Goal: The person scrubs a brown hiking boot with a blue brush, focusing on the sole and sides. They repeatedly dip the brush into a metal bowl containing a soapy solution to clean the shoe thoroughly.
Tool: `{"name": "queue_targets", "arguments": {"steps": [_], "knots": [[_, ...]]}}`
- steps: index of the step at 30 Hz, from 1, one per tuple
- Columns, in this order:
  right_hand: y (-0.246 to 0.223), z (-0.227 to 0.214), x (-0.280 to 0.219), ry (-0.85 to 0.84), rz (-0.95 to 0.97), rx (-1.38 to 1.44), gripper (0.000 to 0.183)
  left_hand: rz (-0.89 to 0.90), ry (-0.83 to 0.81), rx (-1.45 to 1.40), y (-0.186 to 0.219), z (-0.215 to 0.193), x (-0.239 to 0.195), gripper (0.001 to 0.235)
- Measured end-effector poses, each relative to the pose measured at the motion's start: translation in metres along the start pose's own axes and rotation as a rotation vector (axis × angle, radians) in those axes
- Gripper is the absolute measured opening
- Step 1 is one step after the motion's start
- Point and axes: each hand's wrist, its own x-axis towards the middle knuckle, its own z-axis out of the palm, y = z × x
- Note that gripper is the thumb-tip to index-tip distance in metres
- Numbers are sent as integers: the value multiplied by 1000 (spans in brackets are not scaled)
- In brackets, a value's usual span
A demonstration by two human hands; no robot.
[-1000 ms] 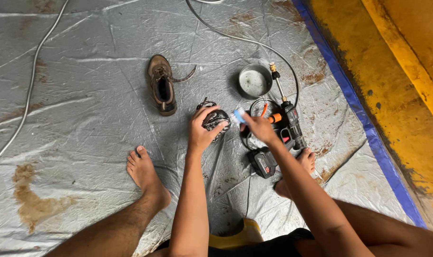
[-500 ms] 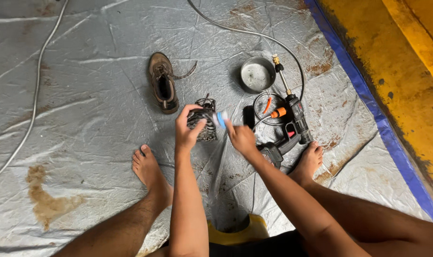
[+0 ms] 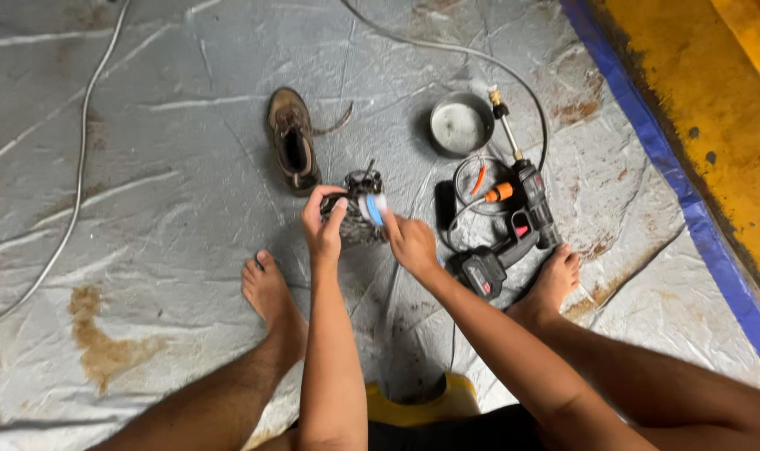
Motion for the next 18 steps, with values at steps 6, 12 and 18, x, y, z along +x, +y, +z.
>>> {"name": "queue_targets", "arguments": {"steps": [6, 12, 18], "knots": [[26, 9, -12, 34, 58, 63, 76, -12, -19, 4, -19, 13, -4, 19], [-23, -34, 13, 69, -40, -35, 78, 72, -48, 68, -12, 26, -9, 25], [73, 1, 15, 13, 21, -132, 87, 55, -40, 61, -6, 19, -6, 20]]}}
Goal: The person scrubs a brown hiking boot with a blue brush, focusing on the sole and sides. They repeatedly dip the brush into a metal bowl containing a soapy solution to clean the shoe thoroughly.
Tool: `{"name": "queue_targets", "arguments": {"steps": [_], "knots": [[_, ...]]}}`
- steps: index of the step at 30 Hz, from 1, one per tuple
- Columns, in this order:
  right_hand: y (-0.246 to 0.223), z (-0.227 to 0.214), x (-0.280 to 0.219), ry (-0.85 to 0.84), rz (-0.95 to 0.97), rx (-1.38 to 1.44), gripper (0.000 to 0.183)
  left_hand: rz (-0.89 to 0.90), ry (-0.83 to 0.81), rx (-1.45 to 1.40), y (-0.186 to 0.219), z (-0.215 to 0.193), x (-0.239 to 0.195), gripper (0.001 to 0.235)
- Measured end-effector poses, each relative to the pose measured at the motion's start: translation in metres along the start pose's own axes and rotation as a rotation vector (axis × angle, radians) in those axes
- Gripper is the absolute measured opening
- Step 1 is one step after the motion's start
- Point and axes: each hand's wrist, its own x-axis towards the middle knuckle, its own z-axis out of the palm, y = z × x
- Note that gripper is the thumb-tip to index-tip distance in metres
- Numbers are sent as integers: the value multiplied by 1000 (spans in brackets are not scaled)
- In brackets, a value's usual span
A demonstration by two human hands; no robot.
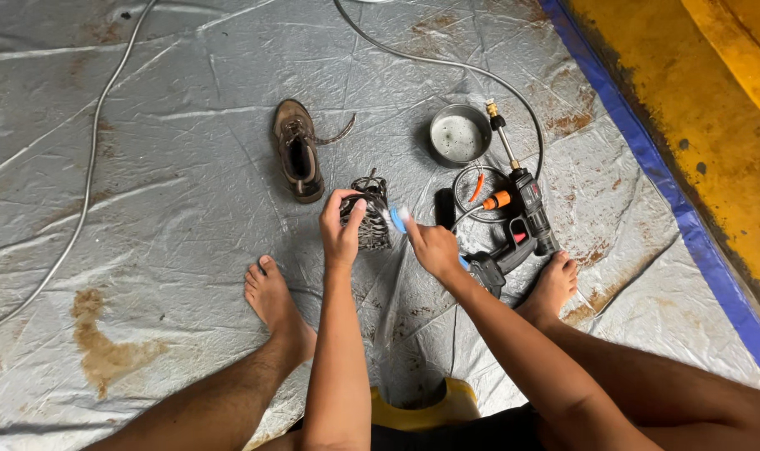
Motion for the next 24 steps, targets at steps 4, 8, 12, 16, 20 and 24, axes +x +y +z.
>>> {"name": "queue_targets", "arguments": {"steps": [4, 8, 12, 16, 20, 24], "knots": [[-9, -19, 12, 19, -18, 15, 87, -16, -45, -7, 11, 9, -13, 27], [-88, -112, 17, 33, -124, -289, 82, -30, -68, -25, 14, 26, -6, 35], [-119, -160, 8, -109, -178, -584, 84, -43, -42, 2, -7, 39, -21, 43], [-91, -170, 29, -215, -103, -759, 84, -59, -24, -34, 18, 44, -21, 37], [-99, -171, 30, -221, -90, -759, 84, -96, 0, -17, 0, 61, -22, 47], [-150, -167, 9, -233, -238, -800, 87, -62, 39, -4, 4, 79, -27, 85]]}}
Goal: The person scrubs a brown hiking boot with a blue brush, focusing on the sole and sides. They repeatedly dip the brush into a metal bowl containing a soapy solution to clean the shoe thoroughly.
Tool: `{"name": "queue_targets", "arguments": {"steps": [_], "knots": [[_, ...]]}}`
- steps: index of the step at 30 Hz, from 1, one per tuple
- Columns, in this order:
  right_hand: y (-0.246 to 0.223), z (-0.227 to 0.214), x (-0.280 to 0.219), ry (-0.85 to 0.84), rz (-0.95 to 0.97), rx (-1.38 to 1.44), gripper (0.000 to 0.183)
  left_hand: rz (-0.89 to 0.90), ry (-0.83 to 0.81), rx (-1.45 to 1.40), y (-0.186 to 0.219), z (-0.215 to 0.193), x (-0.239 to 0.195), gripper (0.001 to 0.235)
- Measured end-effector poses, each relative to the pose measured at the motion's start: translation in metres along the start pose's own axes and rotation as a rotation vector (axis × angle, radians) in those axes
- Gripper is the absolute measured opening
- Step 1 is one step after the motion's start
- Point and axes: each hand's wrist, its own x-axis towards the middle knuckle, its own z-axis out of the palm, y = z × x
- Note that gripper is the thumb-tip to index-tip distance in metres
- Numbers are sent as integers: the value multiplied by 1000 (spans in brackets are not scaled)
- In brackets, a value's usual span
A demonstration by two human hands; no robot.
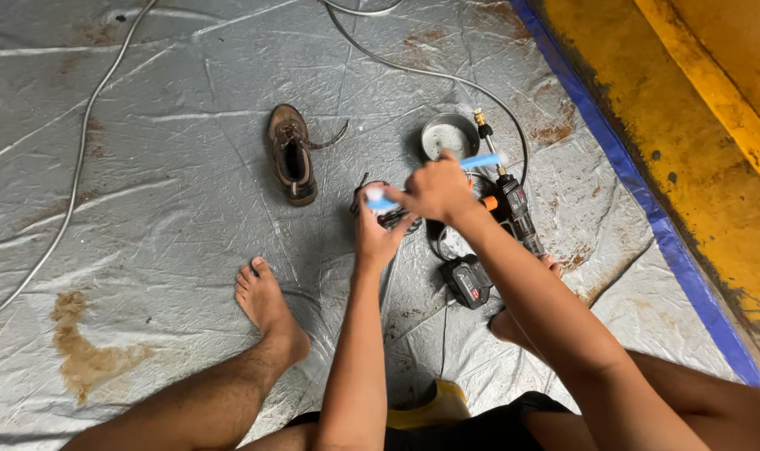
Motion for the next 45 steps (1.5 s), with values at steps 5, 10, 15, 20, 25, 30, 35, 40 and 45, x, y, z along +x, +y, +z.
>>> {"name": "queue_targets", "arguments": {"steps": [5, 10, 15, 20, 25, 30, 35, 40, 45], "knots": [[25, 12, 19, 136, -10, -189, 87, -143, 56, -181, -2, -2, -4, 90], [34, 14, 31, 242, 23, -277, 92, -157, -15, -185, -12, 5, 2, 77], [25, 26, 34, 290, -116, -358, 84, -121, 118, 71, -17, 13, -6, 83], [97, 90, 56, 491, 130, 202, 85, 90, -7, 243, -5, -2, 16, 55], [30, 84, -3, 5, 418, 921, 80, -105, -15, 260, -6, -3, 12, 43], [26, 132, 7, 167, 400, 1544, 65, -113, -322, 163, 29, -27, 24, 55], [51, 176, 28, 267, 534, 1421, 63, 65, -231, 453, 9, -15, 22, 62], [61, 174, 20, 305, 522, 1142, 69, 52, -121, 343, 13, -10, 9, 66], [34, 176, 15, 311, 437, 1035, 71, 58, -154, 184, 6, -18, 12, 51]]}}
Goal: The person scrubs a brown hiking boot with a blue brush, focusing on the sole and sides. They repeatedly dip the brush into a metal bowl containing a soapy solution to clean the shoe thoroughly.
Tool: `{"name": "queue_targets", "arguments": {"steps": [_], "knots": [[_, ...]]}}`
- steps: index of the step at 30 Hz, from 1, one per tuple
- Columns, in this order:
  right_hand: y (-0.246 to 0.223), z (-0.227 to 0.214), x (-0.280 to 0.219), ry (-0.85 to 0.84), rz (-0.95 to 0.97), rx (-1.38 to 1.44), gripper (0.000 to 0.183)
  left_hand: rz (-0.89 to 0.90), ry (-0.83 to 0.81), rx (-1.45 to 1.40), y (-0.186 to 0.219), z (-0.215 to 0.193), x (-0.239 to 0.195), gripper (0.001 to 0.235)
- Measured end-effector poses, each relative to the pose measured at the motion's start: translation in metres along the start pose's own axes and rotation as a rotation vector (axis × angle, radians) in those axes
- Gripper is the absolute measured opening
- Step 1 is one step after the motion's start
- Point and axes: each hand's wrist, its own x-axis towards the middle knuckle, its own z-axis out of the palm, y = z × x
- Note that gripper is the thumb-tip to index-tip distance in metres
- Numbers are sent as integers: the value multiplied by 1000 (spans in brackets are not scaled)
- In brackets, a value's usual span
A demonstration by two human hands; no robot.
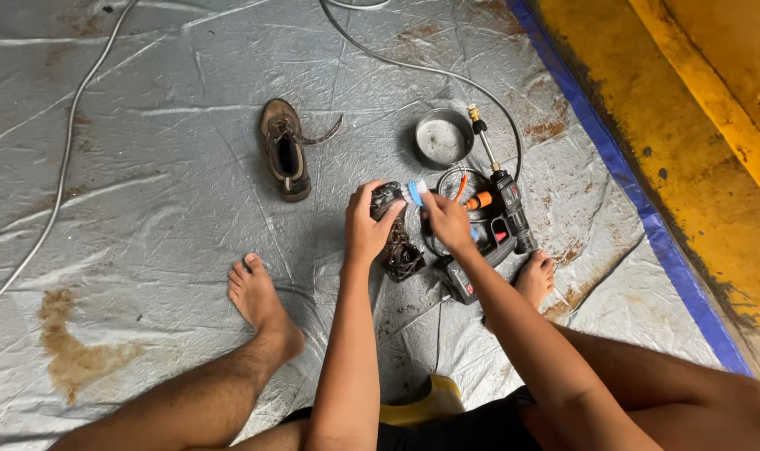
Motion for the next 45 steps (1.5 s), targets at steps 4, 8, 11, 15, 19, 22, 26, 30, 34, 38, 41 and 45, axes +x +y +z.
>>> {"name": "queue_targets", "arguments": {"steps": [4, 8, 11, 15, 19, 22, 26, 30, 34, 38, 41, 45], "knots": [[16, 15, 7, -55, 28, 22, 79, -15, 43, -28, 6, -7, -1, 52], [-15, 15, 0, 75, -149, -14, 71, -64, 17, -146, 2, -6, -6, 48], [-41, 9, -4, 259, -519, -234, 60, -53, 58, -129, -11, -1, -4, 45], [-24, 1, 12, 359, -546, -425, 63, -63, 86, -152, -4, -6, -7, 42], [5, 2, 20, 270, -399, -464, 74, -67, 86, -170, 0, -1, -9, 41], [-25, 0, 1, 359, -525, -463, 63, -86, 93, -132, -7, 2, -8, 42], [-37, 3, -4, 365, -709, -490, 62, -75, 120, -190, -9, -1, -5, 40], [12, 1, 21, 200, -341, -462, 79, -111, 117, -206, -2, -4, -10, 40], [37, 26, 46, 51, -148, -404, 86, -111, 117, -197, 0, -5, -8, 41], [-24, 19, 12, 106, -284, -262, 73, -92, 120, -177, -15, -4, -7, 42], [-33, 17, 8, 117, -381, -276, 72, -81, 130, -192, -12, -8, -7, 40], [33, 39, 49, -5, -120, -286, 80, -111, 147, -213, -6, -10, -10, 40]]}}
